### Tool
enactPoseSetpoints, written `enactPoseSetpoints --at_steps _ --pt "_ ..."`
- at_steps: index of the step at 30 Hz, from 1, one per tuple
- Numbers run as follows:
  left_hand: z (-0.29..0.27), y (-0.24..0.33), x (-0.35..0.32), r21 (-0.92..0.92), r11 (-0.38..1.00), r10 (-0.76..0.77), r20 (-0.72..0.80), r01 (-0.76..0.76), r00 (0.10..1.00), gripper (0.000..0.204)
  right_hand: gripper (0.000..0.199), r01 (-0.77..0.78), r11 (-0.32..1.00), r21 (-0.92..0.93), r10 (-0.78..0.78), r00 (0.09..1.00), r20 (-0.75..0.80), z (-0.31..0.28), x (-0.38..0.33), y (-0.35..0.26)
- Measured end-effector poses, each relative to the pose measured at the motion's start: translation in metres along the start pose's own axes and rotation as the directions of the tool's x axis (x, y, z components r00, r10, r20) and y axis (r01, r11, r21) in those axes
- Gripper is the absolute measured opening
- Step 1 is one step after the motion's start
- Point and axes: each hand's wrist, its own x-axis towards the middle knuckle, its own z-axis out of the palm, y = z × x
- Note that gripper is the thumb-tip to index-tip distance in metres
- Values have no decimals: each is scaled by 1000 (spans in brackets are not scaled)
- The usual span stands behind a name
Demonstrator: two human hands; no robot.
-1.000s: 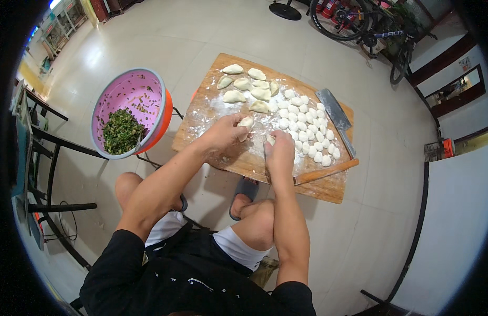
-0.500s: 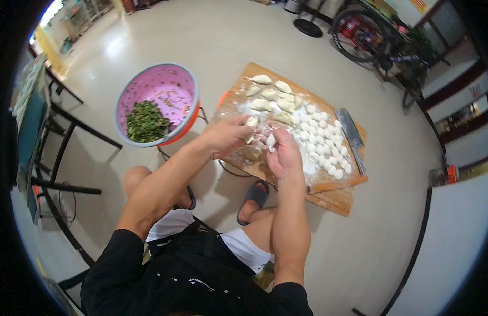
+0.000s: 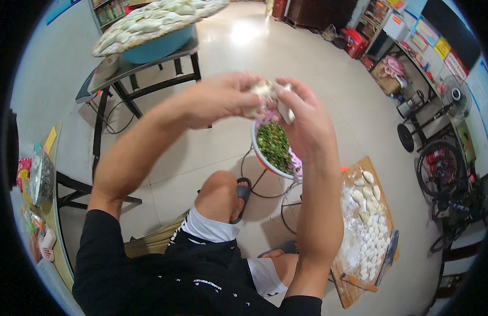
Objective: The person arranges finished dumplings on a large round tray and then rolls out small dough balls into flat circular wrappers using a rolling pin on a floured wooden board. The person handles the dough and rolling pin by hand.
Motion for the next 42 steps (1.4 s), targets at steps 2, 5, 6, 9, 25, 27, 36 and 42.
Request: enactPoseSetpoints --at_steps 2,5,6,9,25,27,36,42 --pt "-41 29 -24 88 995 46 -89 -38 995 39 37 21 994 -105 -13 996 85 49 31 -17" --pt "-91 76 -53 244 961 169 -150 -129 974 35 38 110 980 -165 -73 974 215 111 79 -31" --pt "-102 92 -61 334 937 175 -196 -102 965 32 38 147 974 -175 -100 963 251 126 94 -34" --pt "-154 119 -86 417 909 157 -327 -7 932 34 42 251 929 -270 -125 904 409 177 139 -38" --pt "-282 139 -73 909 268 409 -408 320 816 33 47 631 207 -748 -385 755 530 266 270 -1" --pt "-296 128 -76 892 267 462 -450 364 764 32 39 584 331 -741 -430 793 432 266 252 -1" --pt "-272 96 -193 641 762 604 -755 91 255 44 36 599 541 -591 -748 664 -11 189 246 -6" --pt "-286 43 -214 253 928 285 -955 -274 84 47 48 191 975 -111 -220 869 -443 152 229 19"
